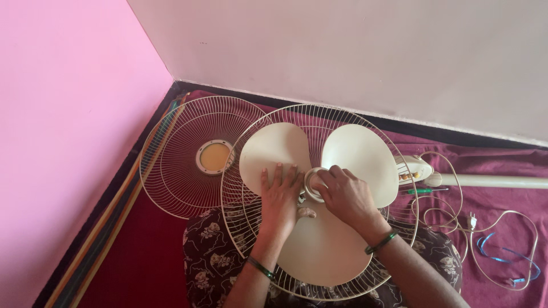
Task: The person disassembles a standing electric fan by removing the front grille, unscrewing the blade hub, detaching the fan blades, and using a screwdriver on the motor housing. The components are placed on the bed beside the fan.
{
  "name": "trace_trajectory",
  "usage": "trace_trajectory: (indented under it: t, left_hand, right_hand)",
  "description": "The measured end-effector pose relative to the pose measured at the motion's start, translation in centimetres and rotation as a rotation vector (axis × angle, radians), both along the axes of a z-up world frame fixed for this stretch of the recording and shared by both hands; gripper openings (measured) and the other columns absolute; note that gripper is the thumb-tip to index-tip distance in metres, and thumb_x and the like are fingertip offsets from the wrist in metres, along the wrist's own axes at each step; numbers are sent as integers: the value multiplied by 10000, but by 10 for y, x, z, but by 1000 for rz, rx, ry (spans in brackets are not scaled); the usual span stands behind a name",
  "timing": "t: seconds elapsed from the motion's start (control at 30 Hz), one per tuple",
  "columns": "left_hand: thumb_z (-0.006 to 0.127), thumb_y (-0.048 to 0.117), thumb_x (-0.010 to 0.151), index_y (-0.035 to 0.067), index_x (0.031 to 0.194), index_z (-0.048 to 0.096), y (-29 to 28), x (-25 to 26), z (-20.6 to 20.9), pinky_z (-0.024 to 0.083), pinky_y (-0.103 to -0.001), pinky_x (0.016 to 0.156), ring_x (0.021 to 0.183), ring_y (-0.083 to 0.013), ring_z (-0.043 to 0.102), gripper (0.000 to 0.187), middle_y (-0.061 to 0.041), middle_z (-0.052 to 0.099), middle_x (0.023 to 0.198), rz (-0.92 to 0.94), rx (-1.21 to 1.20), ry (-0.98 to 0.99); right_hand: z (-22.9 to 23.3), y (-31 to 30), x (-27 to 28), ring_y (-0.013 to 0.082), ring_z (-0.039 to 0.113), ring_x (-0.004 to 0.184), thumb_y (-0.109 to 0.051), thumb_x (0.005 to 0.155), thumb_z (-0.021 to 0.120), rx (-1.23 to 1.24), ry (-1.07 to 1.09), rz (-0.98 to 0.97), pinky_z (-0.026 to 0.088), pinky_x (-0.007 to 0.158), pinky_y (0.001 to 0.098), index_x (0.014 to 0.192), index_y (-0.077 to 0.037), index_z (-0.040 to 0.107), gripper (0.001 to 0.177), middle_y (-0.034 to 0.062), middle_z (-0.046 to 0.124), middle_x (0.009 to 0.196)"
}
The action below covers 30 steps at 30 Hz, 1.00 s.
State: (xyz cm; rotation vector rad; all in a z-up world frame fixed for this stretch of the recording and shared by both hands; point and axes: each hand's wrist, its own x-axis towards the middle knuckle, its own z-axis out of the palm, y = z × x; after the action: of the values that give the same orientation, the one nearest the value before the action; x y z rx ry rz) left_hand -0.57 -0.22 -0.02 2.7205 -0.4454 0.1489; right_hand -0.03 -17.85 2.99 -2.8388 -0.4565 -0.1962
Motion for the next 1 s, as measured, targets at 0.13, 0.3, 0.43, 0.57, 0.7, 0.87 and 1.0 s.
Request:
trace_trajectory:
  t: [0.13, 0.3, 0.43, 0.57, 0.7, 0.87, 1.0]
  left_hand:
    - [914, 505, 505, 111, 1415, 522, 1, -2, 1, 133, -636, 1201, 1466, -385, 317, 1067, -117, 465, 1515, -7, -8, -17]
    - [920, 496, 496, 107, 1426, 513, -2, -2, 1, 133, -630, 1200, 1474, -379, 299, 1087, -119, 457, 1518, -5, -7, -7]
    - [918, 511, 502, 95, 1430, 506, -2, -4, -4, 131, -636, 1193, 1465, -394, 298, 1097, -129, 449, 1518, -12, -1, -30]
    - [902, 527, 514, 109, 1438, 514, -3, -4, -9, 136, -626, 1212, 1480, -384, 294, 1086, -121, 445, 1534, -11, 14, -37]
    - [888, 557, 520, 91, 1442, 497, -1, -3, -13, 134, -618, 1203, 1476, -401, 267, 1104, -130, 416, 1546, -24, 36, -29]
    - [883, 562, 540, 88, 1438, 497, 0, 1, -16, 139, -614, 1196, 1484, -390, 265, 1086, -122, 409, 1551, -14, 46, -10]
    - [873, 574, 545, 97, 1445, 496, 0, 1, -16, 137, -607, 1208, 1489, -384, 265, 1086, -118, 409, 1555, -14, 80, -4]
  right_hand:
    - [-6, 0, 4, 244, 683, 977, -189, 936, 636, 12, 6, 85, 584, 803, 408, 1104, -155, 702, 183, 55, 674, 1018]
    - [-1, -7, 2, 266, 679, 1055, -42, 765, 588, 73, -196, 282, 588, 794, 400, 1095, -148, 698, 364, 35, 705, 1172]
    - [1, 0, -4, 277, 658, 967, -204, 855, 689, 52, -46, 51, 572, 782, 439, 1208, -115, 674, 364, 79, 671, 1062]
    - [2, 4, -3, 257, 667, 996, -204, 916, 632, -58, 6, 44, 584, 807, 417, 1122, -137, 681, 222, 79, 659, 1061]
    - [5, 0, -2, 277, 677, 1009, -122, 828, 579, 40, -147, 220, 589, 755, 420, 1080, -153, 687, 276, 51, 690, 1086]
    - [6, 6, -3, 302, 666, 916, -310, 856, 670, 5, -40, -6, 566, 714, 465, 1174, -117, 667, 372, 106, 656, 986]
    - [2, 11, 1, 284, 670, 954, -303, 913, 646, -54, 4, -14, 571, 782, 447, 1093, -142, 672, 243, 82, 655, 989]
